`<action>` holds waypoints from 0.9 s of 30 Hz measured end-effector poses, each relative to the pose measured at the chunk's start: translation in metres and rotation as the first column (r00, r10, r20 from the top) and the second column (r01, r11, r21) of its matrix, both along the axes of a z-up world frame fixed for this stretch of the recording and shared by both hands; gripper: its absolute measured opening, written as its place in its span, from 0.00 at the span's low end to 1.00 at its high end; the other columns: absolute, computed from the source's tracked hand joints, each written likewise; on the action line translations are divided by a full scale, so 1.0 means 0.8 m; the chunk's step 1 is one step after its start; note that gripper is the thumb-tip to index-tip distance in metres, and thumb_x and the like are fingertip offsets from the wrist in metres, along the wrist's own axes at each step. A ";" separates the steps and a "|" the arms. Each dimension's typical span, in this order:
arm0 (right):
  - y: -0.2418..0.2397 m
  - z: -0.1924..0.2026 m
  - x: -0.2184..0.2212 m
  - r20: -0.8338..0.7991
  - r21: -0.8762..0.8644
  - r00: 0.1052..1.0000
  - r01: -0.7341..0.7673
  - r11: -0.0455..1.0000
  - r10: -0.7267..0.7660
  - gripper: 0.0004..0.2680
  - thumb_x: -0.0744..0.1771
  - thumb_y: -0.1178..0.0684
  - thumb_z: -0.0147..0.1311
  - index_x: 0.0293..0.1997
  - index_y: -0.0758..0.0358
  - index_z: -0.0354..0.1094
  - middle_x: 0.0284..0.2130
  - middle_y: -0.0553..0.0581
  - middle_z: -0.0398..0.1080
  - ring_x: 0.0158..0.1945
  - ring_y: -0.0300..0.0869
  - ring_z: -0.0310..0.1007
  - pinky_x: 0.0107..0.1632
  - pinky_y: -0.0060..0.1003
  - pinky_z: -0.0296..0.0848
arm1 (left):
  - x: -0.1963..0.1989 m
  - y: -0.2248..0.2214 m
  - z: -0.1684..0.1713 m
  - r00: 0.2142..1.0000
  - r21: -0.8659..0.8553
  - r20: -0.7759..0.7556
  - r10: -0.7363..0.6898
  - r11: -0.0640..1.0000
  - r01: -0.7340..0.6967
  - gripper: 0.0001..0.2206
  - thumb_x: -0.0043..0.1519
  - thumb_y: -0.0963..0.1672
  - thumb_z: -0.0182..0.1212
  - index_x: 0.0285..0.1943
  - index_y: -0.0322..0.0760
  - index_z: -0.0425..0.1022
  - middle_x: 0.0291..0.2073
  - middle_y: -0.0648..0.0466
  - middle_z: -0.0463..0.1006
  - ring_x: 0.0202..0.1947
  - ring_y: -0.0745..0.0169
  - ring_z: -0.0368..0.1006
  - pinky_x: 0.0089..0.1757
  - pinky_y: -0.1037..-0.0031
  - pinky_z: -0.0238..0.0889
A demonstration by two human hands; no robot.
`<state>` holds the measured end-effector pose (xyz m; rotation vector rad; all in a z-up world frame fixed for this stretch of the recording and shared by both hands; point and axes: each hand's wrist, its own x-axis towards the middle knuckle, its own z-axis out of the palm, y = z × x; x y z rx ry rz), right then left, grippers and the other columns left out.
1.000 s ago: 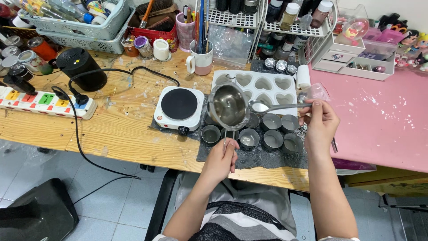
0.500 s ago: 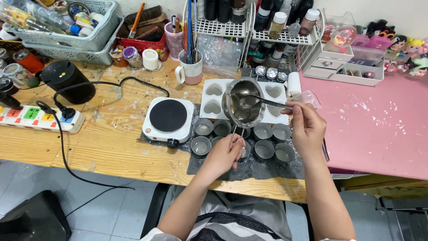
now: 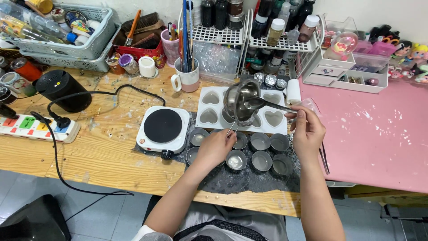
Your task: The person holds a small metal melting pot over a hot plate and uses a spoon to scoop and pour melted gray wax into small metal candle cups and a heart-shaped silicone mold, refilling the spoon from the pot repeatedly. After pouring, the person sets the pot down and arranges the filled cups on the work table.
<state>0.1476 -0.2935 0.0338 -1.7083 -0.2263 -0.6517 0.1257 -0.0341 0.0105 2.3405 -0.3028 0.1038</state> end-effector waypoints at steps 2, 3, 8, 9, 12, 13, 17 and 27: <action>-0.003 -0.008 0.003 0.008 0.005 1.000 -0.001 1.000 0.001 0.08 0.75 0.57 0.46 0.53 0.71 0.70 0.38 0.58 0.77 0.34 0.30 0.70 0.35 0.26 0.67 | 0.003 -0.004 -0.001 1.000 0.037 0.019 0.018 0.999 -0.019 0.13 0.66 0.49 0.54 0.42 0.37 0.78 0.26 0.45 0.81 0.29 0.40 0.77 0.32 0.53 0.68; -0.005 -0.012 0.004 0.015 0.010 1.000 0.000 1.000 0.000 0.08 0.75 0.57 0.46 0.53 0.72 0.70 0.39 0.58 0.77 0.36 0.31 0.72 0.35 0.26 0.68 | 0.005 -0.007 -0.002 0.999 0.073 0.038 0.034 0.997 -0.036 0.12 0.66 0.49 0.55 0.41 0.38 0.78 0.26 0.44 0.81 0.29 0.39 0.77 0.32 0.52 0.69; -0.016 -0.018 0.002 -0.017 0.023 0.998 0.057 0.998 -0.056 0.08 0.75 0.56 0.46 0.53 0.71 0.71 0.38 0.58 0.77 0.32 0.30 0.69 0.35 0.26 0.67 | 0.008 -0.014 0.005 0.999 0.164 0.037 0.026 0.986 -0.032 0.12 0.66 0.49 0.54 0.42 0.38 0.78 0.25 0.43 0.80 0.28 0.40 0.78 0.31 0.52 0.69; -0.017 -0.019 0.001 -0.016 0.025 0.998 0.066 0.998 -0.066 0.09 0.75 0.55 0.46 0.53 0.70 0.71 0.38 0.58 0.78 0.32 0.30 0.68 0.35 0.25 0.67 | 0.009 -0.015 0.004 0.997 0.187 0.072 0.027 0.981 -0.040 0.12 0.67 0.49 0.54 0.42 0.38 0.78 0.24 0.43 0.80 0.27 0.41 0.78 0.31 0.52 0.69; -0.019 -0.019 0.000 -0.020 0.039 0.997 0.074 0.996 -0.074 0.09 0.75 0.55 0.46 0.53 0.70 0.71 0.37 0.57 0.77 0.32 0.30 0.68 0.35 0.25 0.67 | 0.009 -0.018 0.010 0.995 0.207 0.095 0.010 0.978 -0.030 0.12 0.67 0.48 0.54 0.42 0.37 0.78 0.23 0.43 0.80 0.26 0.41 0.78 0.30 0.53 0.69; -0.018 -0.020 0.000 -0.022 0.042 0.997 0.076 0.996 -0.075 0.09 0.75 0.55 0.46 0.53 0.70 0.71 0.37 0.57 0.77 0.32 0.30 0.68 0.35 0.25 0.67 | 0.010 -0.019 0.009 0.996 0.210 0.094 0.009 0.977 -0.028 0.12 0.67 0.48 0.54 0.42 0.37 0.78 0.23 0.43 0.80 0.26 0.41 0.78 0.30 0.53 0.69; -0.020 -0.021 0.000 -0.022 0.036 0.997 0.077 0.996 -0.077 0.09 0.75 0.55 0.46 0.53 0.70 0.71 0.38 0.57 0.77 0.32 0.30 0.68 0.35 0.25 0.67 | 0.012 -0.022 0.006 0.994 0.245 0.109 0.002 0.969 -0.029 0.12 0.67 0.48 0.55 0.41 0.37 0.78 0.23 0.43 0.79 0.26 0.41 0.78 0.30 0.54 0.70; -0.022 -0.026 0.005 -0.075 0.107 0.996 0.053 0.993 -0.045 0.09 0.75 0.55 0.45 0.53 0.70 0.70 0.38 0.59 0.77 0.32 0.31 0.70 0.35 0.27 0.70 | 0.013 -0.017 0.016 1.000 0.157 0.011 0.017 0.987 -0.019 0.13 0.67 0.48 0.54 0.42 0.35 0.77 0.25 0.44 0.80 0.27 0.40 0.77 0.32 0.54 0.69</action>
